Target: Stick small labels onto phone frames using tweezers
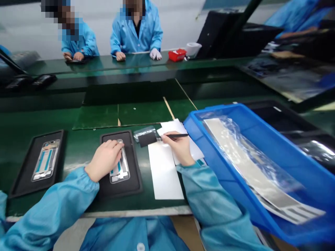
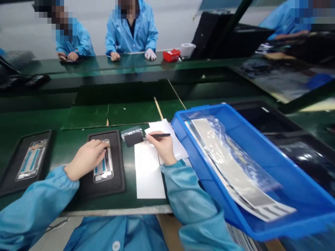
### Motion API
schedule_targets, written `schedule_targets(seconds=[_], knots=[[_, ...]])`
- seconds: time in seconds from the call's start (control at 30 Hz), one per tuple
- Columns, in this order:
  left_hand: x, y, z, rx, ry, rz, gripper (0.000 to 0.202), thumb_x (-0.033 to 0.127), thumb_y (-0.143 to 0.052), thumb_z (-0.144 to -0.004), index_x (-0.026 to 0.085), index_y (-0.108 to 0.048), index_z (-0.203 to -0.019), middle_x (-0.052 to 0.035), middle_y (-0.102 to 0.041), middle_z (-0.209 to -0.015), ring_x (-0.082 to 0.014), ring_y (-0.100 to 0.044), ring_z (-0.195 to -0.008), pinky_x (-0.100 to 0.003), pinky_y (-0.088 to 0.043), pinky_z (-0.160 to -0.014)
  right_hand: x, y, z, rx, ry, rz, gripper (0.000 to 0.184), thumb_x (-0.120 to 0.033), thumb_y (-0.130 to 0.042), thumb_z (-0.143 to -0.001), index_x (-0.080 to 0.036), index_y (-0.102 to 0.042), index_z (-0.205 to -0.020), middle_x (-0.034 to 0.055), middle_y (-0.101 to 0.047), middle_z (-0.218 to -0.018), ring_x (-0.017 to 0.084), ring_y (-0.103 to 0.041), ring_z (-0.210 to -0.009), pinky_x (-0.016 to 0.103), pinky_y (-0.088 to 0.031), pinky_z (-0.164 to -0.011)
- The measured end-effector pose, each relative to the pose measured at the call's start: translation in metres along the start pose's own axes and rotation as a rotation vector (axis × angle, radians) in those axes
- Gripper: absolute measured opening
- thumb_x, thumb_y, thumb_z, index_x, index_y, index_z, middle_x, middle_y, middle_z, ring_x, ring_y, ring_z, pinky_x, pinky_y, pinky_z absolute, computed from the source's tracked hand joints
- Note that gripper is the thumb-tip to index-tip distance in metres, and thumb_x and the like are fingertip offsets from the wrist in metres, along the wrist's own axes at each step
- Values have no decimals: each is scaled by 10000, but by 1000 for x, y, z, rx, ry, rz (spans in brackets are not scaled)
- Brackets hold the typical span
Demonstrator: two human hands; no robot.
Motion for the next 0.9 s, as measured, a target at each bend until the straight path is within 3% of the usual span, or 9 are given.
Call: schedule_targets(seconds=[0.13,0.3,0.5,0.9], knots=[[51,-2,-46,30,-129,116,242,229,-492,-979,179,-666,-1140,-76,-660,-1067,-226,-577,-979,-356,-476,-882,5,1,3,-20,19,35,311,-476,-843,-706,-190,-740,-775,64,-749,-799,239,-707,-736,364,-597,-695],[108,-19,-81,48,-278,7,278,185,-455,-982,155,-648,-1180,-110,-633,-1195,-244,-568,-1030,-383,-443,-861,3,10,5,-28,89,101,262,-435,-815,-750,-187,-747,-796,66,-755,-837,244,-718,-779,357,-601,-722],[111,-40,-90,-13,-231,-69,363,241,-483,-964,111,-568,-1292,-141,-605,-1237,-290,-538,-1073,-415,-417,-863,17,8,8,-112,63,162,173,-352,-788,-770,-187,-756,-812,57,-766,-852,240,-730,-791,361,-600,-773],[115,-42,-89,-28,-218,-91,407,234,-404,-992,113,-540,-1355,-150,-598,-1205,-295,-526,-1059,-421,-396,-830,13,9,11,-105,84,200,144,-336,-781,-770,-198,-760,-806,49,-769,-846,239,-732,-773,355,-610,-756]])
Point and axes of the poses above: each hand's wrist, its own z-axis away from the middle knuckle, its own y-axis out of the back of the hand, x = y × z, the point moved 10 cm from there along -z, towards the middle knuckle
